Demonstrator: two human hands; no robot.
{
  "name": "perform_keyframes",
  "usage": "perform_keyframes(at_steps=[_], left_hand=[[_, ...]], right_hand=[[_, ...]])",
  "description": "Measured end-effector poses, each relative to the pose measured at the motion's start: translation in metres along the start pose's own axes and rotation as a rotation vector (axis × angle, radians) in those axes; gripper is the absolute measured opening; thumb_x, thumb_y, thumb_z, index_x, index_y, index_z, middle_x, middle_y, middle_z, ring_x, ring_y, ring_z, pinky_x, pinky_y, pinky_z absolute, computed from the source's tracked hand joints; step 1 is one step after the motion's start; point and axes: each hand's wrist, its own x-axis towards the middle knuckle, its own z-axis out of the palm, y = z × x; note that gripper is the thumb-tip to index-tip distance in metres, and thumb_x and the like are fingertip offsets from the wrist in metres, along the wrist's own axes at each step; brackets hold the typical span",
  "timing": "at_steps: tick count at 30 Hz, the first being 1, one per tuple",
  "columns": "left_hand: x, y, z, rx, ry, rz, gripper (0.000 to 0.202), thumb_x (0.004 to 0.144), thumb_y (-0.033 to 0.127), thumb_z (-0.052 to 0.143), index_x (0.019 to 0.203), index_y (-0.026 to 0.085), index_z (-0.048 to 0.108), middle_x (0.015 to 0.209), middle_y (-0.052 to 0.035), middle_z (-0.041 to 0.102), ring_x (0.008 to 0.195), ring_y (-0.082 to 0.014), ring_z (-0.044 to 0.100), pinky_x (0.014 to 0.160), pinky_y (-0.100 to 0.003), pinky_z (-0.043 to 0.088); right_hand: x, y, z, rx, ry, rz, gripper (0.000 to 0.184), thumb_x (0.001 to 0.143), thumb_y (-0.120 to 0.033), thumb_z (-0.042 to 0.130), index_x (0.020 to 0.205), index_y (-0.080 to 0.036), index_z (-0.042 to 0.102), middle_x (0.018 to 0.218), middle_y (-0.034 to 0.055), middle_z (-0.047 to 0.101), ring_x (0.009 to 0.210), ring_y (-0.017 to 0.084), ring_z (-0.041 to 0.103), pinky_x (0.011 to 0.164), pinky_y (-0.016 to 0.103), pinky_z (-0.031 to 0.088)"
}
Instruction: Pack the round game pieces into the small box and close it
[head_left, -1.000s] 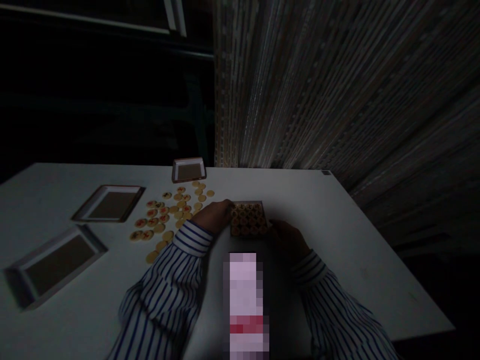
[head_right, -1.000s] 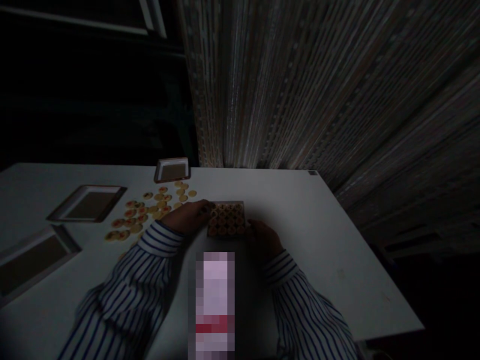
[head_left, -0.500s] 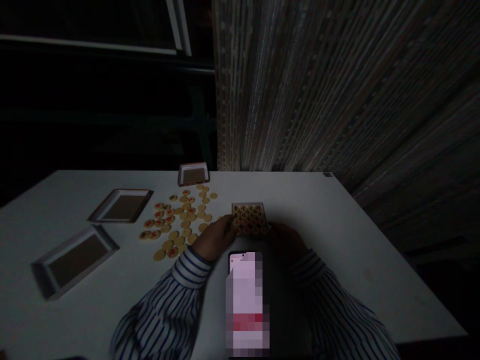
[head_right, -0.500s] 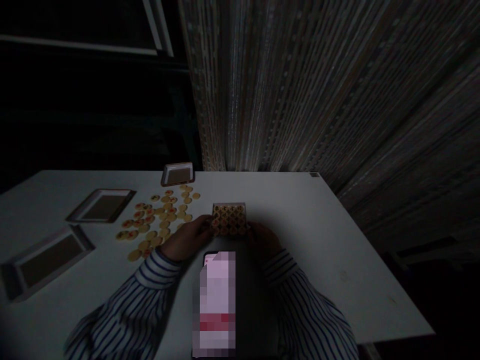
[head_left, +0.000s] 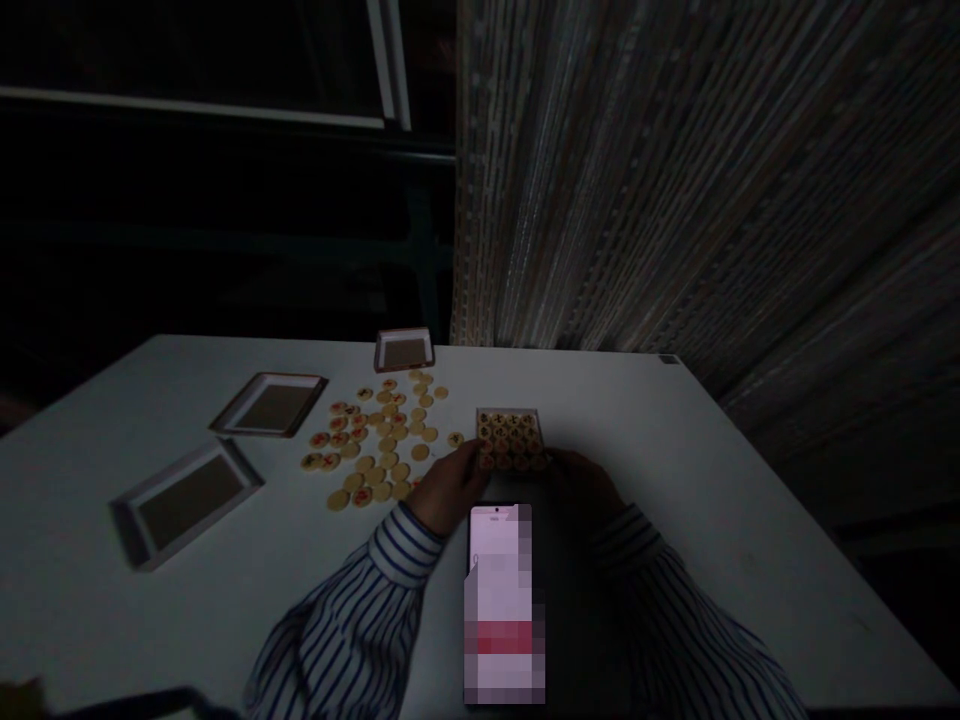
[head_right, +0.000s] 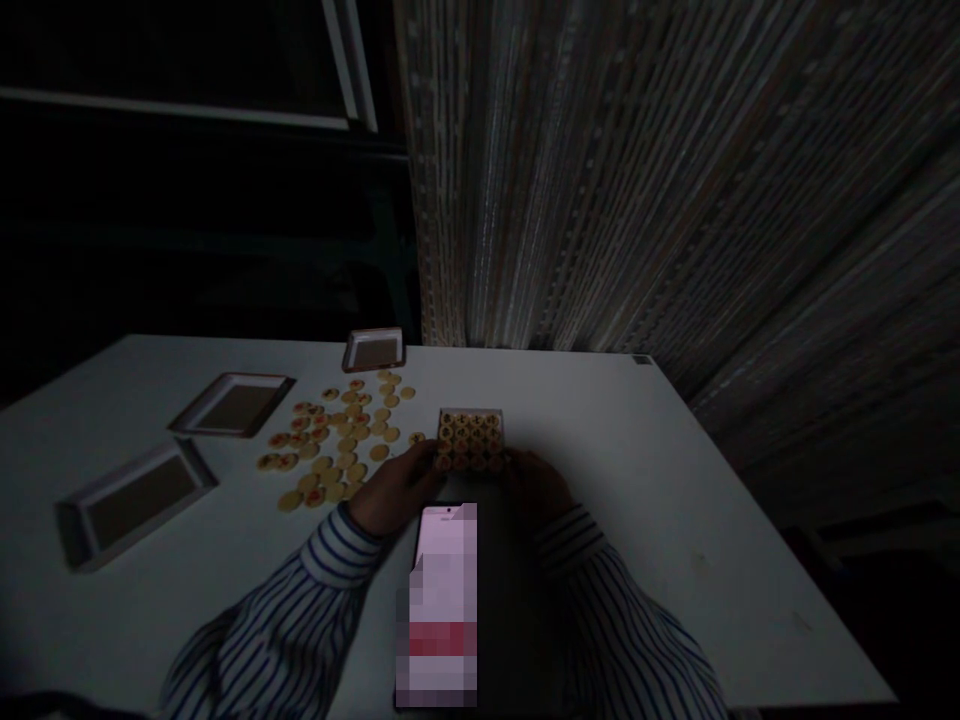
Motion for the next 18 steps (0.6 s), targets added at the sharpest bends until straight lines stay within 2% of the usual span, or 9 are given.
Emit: perform_keyframes(at_steps=[7,10,18], left_hand=[[-0.002,0.0,0.0,-0.002,0.002,-0.001,0.04,0.083,0.033,0.041,0.119,0.017,0.045,0.11,-0.0098,0.061,0.099,-0.0201,0.057,0.083,-0.032,0.045],[-0.003,0.003,-0.003,-0.008,0.017,-0.001,0.038,0.082,0.03,0.043,0.118,0.019,0.047,0.108,-0.0087,0.062,0.096,-0.0194,0.059,0.081,-0.032,0.046],[-0.004,0.003,-0.019,0.086,0.092,-0.027,0.033,0.08,0.028,0.045,0.108,0.016,0.056,0.095,-0.0083,0.064,0.083,-0.0179,0.061,0.074,-0.03,0.047]], right_hand=[[0.001,0.004,0.003,0.002,-0.006,0.01,0.036,0.083,-0.024,0.037,0.112,-0.016,0.056,0.107,0.0093,0.062,0.097,0.019,0.058,0.084,0.032,0.045],[0.001,0.005,0.003,0.038,0.017,0.057,0.037,0.081,-0.026,0.039,0.112,-0.014,0.056,0.106,0.0099,0.062,0.096,0.019,0.058,0.084,0.033,0.045],[0.001,0.008,-0.003,0.102,0.214,0.08,0.035,0.079,-0.029,0.038,0.102,-0.015,0.06,0.096,0.0091,0.065,0.082,0.018,0.061,0.074,0.033,0.05]])
